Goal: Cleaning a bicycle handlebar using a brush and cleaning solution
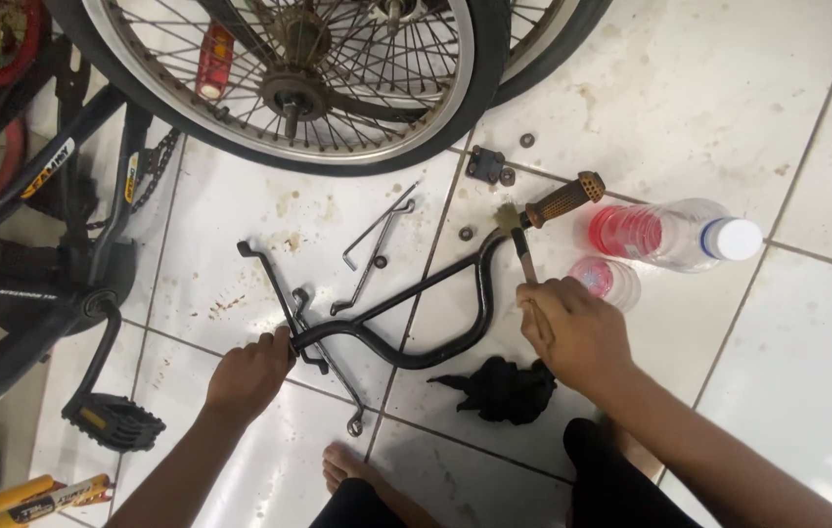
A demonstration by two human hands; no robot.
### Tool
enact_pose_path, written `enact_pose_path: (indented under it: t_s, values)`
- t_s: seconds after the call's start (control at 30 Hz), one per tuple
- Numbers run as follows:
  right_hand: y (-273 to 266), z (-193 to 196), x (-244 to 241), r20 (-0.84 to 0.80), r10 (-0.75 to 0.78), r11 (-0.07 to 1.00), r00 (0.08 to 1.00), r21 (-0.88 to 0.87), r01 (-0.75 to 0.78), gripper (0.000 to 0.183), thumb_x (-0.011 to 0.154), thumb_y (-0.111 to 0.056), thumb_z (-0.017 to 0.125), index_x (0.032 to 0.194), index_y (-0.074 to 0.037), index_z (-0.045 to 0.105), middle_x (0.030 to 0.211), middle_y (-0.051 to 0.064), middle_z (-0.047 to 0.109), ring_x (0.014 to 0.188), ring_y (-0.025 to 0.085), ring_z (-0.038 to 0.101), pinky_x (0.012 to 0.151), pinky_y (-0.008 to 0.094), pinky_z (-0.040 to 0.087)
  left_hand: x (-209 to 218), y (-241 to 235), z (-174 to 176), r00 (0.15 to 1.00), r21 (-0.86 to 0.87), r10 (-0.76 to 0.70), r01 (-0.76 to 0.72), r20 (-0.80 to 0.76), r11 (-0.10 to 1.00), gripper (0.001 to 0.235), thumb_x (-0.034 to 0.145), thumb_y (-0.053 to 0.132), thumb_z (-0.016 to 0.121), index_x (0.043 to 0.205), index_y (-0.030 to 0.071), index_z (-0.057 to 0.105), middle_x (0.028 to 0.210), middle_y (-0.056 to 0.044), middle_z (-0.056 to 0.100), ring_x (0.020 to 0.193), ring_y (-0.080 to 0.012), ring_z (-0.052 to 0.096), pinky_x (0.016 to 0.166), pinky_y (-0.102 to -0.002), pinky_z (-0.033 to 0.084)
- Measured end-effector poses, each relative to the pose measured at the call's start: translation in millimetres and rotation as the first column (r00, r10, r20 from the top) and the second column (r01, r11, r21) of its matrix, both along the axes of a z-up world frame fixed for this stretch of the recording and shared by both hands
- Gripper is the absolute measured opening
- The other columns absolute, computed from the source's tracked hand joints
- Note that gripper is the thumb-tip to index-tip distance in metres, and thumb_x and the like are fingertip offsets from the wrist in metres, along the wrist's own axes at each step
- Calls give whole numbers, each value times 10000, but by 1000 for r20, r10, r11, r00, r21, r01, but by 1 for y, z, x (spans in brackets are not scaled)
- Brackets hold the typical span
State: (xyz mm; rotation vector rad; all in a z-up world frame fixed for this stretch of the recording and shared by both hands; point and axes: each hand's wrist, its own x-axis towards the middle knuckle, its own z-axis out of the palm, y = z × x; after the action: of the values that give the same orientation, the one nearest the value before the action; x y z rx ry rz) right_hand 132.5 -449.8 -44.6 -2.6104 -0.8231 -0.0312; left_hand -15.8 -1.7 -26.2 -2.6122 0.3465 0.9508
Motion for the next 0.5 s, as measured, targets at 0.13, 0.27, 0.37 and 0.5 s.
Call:
enact_pose_path:
  t_s: [0.13,0.27,0.37,0.5]
  values:
    - [13,-2,-15,-84,57,997,995,61,-52,222,902,-313,640,1116,-256,648,871,79,648,747,334,711,590,454,574,1,-3,1,999,23,-29,29,23,999,408,1030,304,493,1337,35,500,815,14,634,672,-119,729,591,-287,603]
    - [15,-5,-17,-177,108,990,978,109,-89,204,929,-348,590,1101,-249,639,857,74,664,740,321,721,586,425,584,5,-3,0,999,42,-40,39,24,998,390,1029,303,490,1326,51,498,817,19,627,676,-118,730,596,-288,602]
    - [4,3,-1,-75,9,998,997,57,-4,210,947,-393,580,1110,-278,646,848,26,627,746,271,698,611,374,568,5,-4,5,1000,41,-19,19,-10,999,380,1029,283,484,1325,45,495,813,20,621,667,-114,720,595,-285,596]
    - [-2,-29,-10,-37,93,996,995,14,-93,217,922,-328,618,1114,-231,641,886,91,639,691,328,696,553,448,578,6,-4,6,998,42,-51,52,-31,998,386,1026,279,488,1327,37,493,803,20,621,652,-100,706,593,-263,589]
